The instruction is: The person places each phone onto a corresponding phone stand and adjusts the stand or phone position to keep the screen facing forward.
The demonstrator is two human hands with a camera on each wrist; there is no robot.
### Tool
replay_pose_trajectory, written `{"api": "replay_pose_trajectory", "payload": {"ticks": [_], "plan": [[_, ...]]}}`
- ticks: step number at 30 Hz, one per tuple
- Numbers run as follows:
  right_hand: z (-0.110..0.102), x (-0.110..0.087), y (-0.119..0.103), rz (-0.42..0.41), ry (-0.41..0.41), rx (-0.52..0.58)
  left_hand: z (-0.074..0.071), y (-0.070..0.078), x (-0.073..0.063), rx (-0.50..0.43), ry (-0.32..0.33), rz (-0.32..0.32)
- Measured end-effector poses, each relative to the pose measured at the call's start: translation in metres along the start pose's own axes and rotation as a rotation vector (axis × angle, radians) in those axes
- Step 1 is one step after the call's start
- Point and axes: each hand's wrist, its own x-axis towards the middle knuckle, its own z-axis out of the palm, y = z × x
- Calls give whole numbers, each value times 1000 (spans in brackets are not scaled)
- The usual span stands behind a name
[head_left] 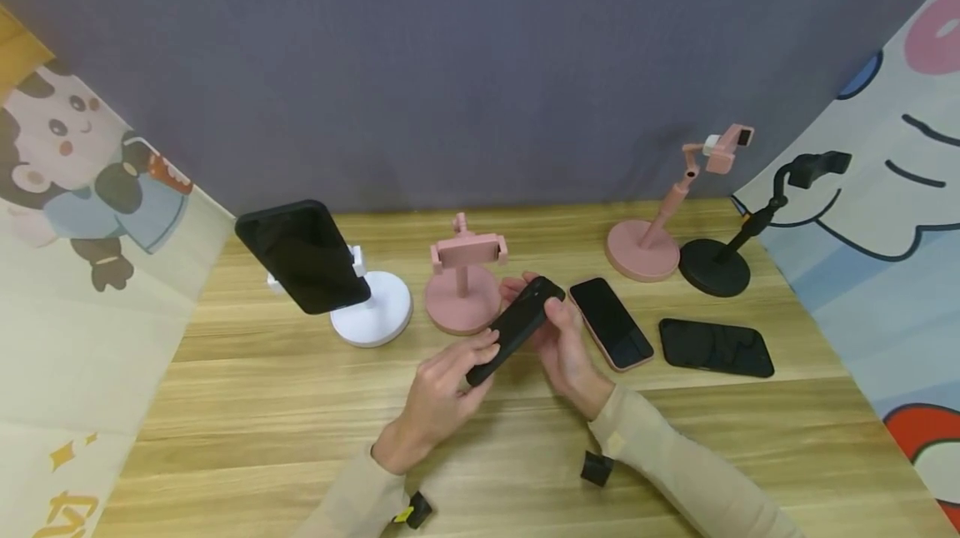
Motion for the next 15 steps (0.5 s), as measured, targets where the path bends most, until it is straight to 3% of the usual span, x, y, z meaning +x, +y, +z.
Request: {"api": "replay_pose_trajectory", "payload": {"ticks": [9,15], "plan": [[7,5,-12,-162,-106,-172,1,2,-1,39,-46,-80],[8,5,-20,-232,-206,-267,-2,0,2,50,-54,-40]]}}
